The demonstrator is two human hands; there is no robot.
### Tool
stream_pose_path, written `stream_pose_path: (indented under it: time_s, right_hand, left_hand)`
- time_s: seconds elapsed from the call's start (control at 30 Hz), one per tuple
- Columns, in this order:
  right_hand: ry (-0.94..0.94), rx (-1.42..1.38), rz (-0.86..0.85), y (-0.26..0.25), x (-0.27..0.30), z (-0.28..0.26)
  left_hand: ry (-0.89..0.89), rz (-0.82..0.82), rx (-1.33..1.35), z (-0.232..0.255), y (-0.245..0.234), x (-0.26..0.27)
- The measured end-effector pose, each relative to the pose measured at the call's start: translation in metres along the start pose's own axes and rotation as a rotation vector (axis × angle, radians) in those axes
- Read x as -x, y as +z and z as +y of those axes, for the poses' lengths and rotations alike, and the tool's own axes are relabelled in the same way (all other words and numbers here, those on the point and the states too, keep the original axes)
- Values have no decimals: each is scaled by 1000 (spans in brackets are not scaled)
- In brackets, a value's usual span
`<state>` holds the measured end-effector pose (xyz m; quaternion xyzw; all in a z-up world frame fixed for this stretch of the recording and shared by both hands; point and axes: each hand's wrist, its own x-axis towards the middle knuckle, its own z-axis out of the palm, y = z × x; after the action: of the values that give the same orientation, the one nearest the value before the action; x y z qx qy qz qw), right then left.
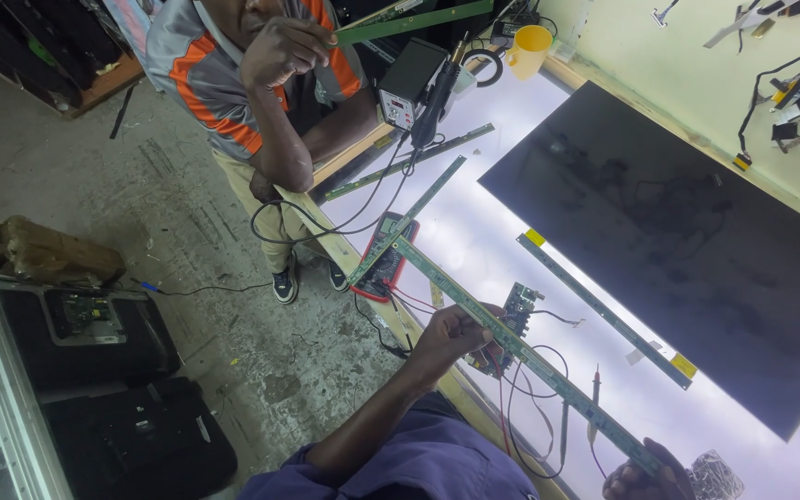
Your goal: The person handles a long green circuit board, connects it to a multimeter, and tests it against a TV screen. They then connect a ribbon cable to the board and the screen, causing the screen to light up.
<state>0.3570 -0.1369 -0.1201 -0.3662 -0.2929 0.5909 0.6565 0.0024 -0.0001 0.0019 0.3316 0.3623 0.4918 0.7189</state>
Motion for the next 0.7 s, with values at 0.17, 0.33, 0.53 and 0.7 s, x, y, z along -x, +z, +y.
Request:
stream_pose_path:
  time_s: [0.17,0.33,0.53,0.7]
  right_hand:
    - [24,-29,-44,10,0,-10]
    - [25,-18,-26,10,2,-11]
    - [149,112,186,4,3,-12]
    - [255,153,178,-22,-1,-7]
  left_hand:
    - [-12,3,-2,0,0,0]
    - [8,-17,-7,1,1,1]
    - [-9,-14,-12,0,1,2]
    - [-48,45,-30,-4,0,0]
